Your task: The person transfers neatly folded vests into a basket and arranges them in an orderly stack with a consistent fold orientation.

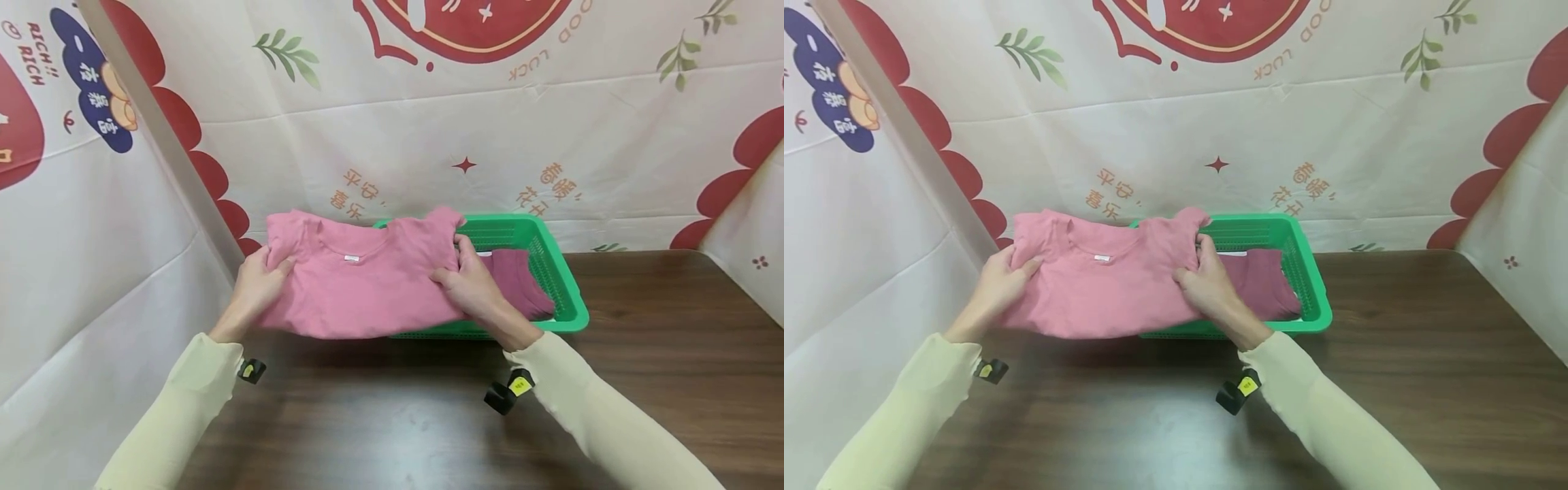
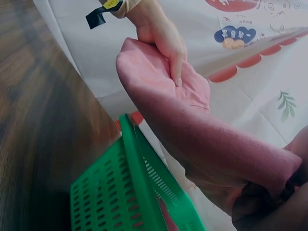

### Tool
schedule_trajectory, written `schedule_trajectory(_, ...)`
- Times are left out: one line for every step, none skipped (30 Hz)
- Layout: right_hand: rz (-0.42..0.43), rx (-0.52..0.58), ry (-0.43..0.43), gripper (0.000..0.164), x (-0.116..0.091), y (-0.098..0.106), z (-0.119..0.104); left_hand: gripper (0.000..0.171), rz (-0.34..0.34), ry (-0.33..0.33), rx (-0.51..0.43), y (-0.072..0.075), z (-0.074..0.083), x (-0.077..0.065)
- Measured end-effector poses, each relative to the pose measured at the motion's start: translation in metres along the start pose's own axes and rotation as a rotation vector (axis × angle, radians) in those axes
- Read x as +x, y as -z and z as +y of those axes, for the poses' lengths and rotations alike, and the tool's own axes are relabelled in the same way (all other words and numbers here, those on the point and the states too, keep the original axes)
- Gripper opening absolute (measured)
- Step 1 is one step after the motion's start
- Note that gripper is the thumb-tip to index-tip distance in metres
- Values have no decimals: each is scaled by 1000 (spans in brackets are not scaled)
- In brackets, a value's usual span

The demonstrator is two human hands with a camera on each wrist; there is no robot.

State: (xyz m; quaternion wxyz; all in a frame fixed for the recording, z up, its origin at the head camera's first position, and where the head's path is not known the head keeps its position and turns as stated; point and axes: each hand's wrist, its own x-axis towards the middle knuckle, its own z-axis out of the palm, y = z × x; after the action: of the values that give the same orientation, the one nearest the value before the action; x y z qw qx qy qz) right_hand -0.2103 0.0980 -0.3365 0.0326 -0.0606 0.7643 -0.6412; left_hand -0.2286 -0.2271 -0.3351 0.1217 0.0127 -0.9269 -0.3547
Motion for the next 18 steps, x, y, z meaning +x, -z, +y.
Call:
schedule_trajectory(5,-5,1,64,0,2,0,32,0,-4,-5,-1,1,0)
schedule_trajectory(7,-11,2,64,-1,4,0,31,0,-10,-7,-3,2,1)
schedule_trajectory(10,-17,3,64,-1,6,1,31,-1,-18,-10,-4,3,1)
schedule_trajectory(14,-28,4,63,-1,8,1,31,-2,-25,-13,-6,4,1)
schedule_trajectory(15,-33,4,63,-2,10,1,31,-3,-30,-16,-7,5,2)
schedule_trajectory(17,-41,4,63,-2,12,0,30,-2,-35,-21,-8,6,2)
schedule_trajectory(19,-48,5,64,-3,14,0,29,-2,-40,-22,-9,8,2)
schedule_trajectory(22,-57,3,64,-3,17,0,29,-2,-43,-22,-10,9,2)
schedule_trajectory(25,-66,4,65,-4,19,0,28,-4,-45,-24,-12,11,2)
schedule_trajectory(28,-74,4,66,-4,21,0,28,-5,-47,-30,-13,13,2)
schedule_trajectory(30,-80,3,66,-4,23,0,27,-6,-49,-32,-14,15,3)
schedule_trajectory(33,-90,3,67,-5,25,0,27,-10,-50,-37,-16,17,3)
schedule_trajectory(35,-96,1,67,-5,27,0,27,-15,-51,-45,-17,19,3)
schedule_trajectory(36,-95,-1,66,-6,30,0,27,-18,-55,-51,-18,21,3)
schedule_trajectory(34,-91,-2,65,-6,32,0,26,-19,-61,-55,-20,22,4)
schedule_trajectory(35,-90,-4,65,-6,34,0,26,-22,-66,-61,-21,24,4)
schedule_trajectory(37,-93,-5,65,-7,36,-1,26,-26,-68,-67,-23,26,4)
schedule_trajectory(39,-94,-6,65,-7,38,-1,26,-30,-73,-74,-24,27,5)
